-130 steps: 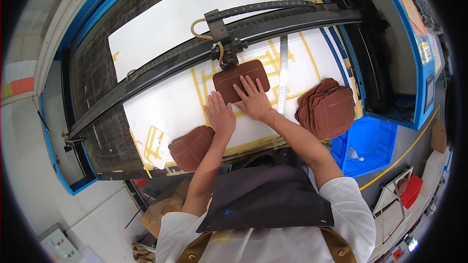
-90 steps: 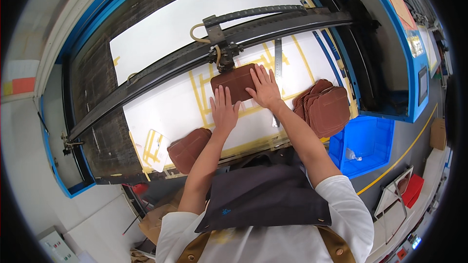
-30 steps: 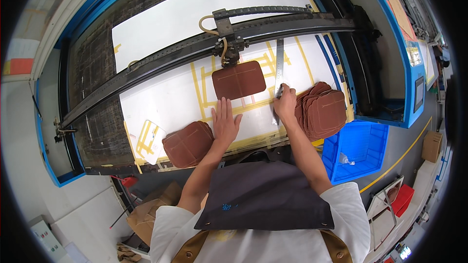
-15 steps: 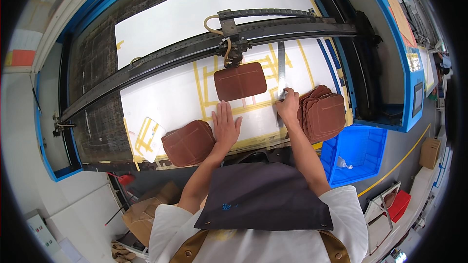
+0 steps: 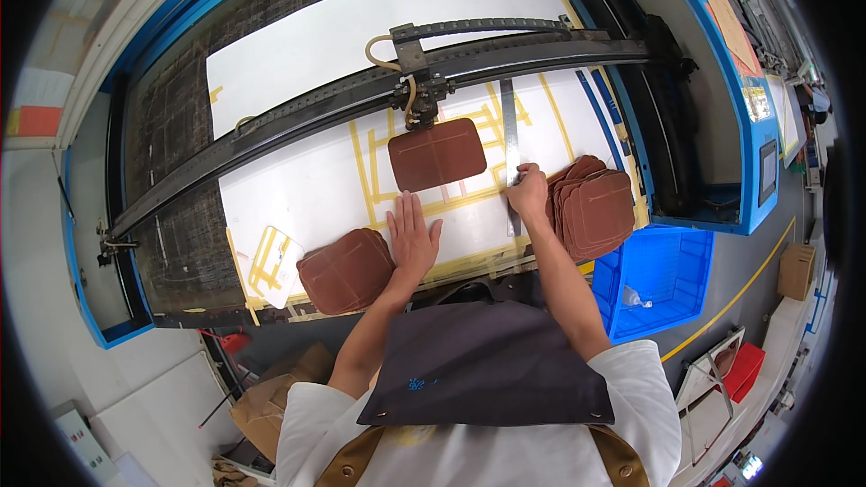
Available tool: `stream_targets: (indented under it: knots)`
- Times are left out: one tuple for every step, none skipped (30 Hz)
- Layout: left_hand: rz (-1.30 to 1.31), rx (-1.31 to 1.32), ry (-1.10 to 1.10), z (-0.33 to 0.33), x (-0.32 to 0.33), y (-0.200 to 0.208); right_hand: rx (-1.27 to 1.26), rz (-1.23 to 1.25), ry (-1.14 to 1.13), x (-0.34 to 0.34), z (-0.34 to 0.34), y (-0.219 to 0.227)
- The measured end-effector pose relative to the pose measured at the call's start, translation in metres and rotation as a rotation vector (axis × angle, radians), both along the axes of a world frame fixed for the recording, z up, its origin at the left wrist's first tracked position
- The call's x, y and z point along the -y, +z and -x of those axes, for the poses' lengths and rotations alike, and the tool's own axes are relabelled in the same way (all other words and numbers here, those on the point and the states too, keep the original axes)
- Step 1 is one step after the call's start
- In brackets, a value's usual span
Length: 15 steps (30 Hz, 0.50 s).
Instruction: Placing leather pieces onto a laser cutting machine, aligning them with a ruler, and operating the machine's control panel.
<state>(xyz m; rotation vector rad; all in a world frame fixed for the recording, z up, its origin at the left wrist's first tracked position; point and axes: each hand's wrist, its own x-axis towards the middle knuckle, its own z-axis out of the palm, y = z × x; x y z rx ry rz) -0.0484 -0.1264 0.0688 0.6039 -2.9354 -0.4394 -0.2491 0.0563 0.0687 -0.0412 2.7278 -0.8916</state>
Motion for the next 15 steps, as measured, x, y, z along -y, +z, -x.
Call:
stream_targets:
  knots:
    - [-0.003,0.002,0.001,0.0,0.0,0.0,-0.059,-0.019,0.009,0.002,-0.001,0.001]
    - [-0.003,0.002,0.001,0.0,0.001,0.0,-0.117,-0.038,0.018,0.003,-0.003,0.001]
    - [-0.007,0.001,0.001,0.0,0.001,0.001,-0.117,-0.037,0.018,0.004,-0.005,0.002]
    - [-0.012,0.0,0.002,0.0,0.0,0.001,-0.118,-0.045,0.021,0.007,-0.006,0.01]
    - [-0.012,0.001,0.003,-0.001,0.0,0.0,-0.119,-0.053,0.024,0.009,-0.007,0.015]
    - [-0.013,-0.001,0.006,-0.001,0.001,0.0,-0.119,-0.053,0.025,0.01,-0.007,0.015]
    - [-0.015,-0.003,0.006,0.0,0.001,0.0,-0.097,-0.059,0.02,0.01,-0.006,0.015]
    - [-0.015,-0.003,0.005,0.0,0.0,0.001,-0.076,-0.066,0.015,0.01,-0.005,0.015]
    - [-0.016,-0.012,0.004,0.0,0.0,0.001,-0.076,-0.067,0.013,0.009,-0.004,0.014]
    - [-0.017,-0.021,0.004,0.0,0.0,0.001,-0.086,-0.062,0.015,0.008,-0.003,0.012]
    - [-0.018,-0.021,0.003,0.0,0.0,0.001,-0.096,-0.057,0.017,0.007,-0.001,0.01]
    - [-0.018,-0.024,0.002,0.0,0.0,0.001,-0.097,-0.057,0.016,0.005,0.0,0.008]
    - [-0.017,-0.027,0.003,0.0,0.0,0.001,-0.065,-0.044,0.023,0.004,0.0,0.008]
    - [-0.016,-0.027,0.003,0.0,0.0,0.001,-0.033,-0.031,0.029,0.004,0.001,0.008]
    - [-0.019,-0.026,0.005,0.0,0.001,0.0,-0.034,-0.03,0.029,0.004,0.001,0.008]
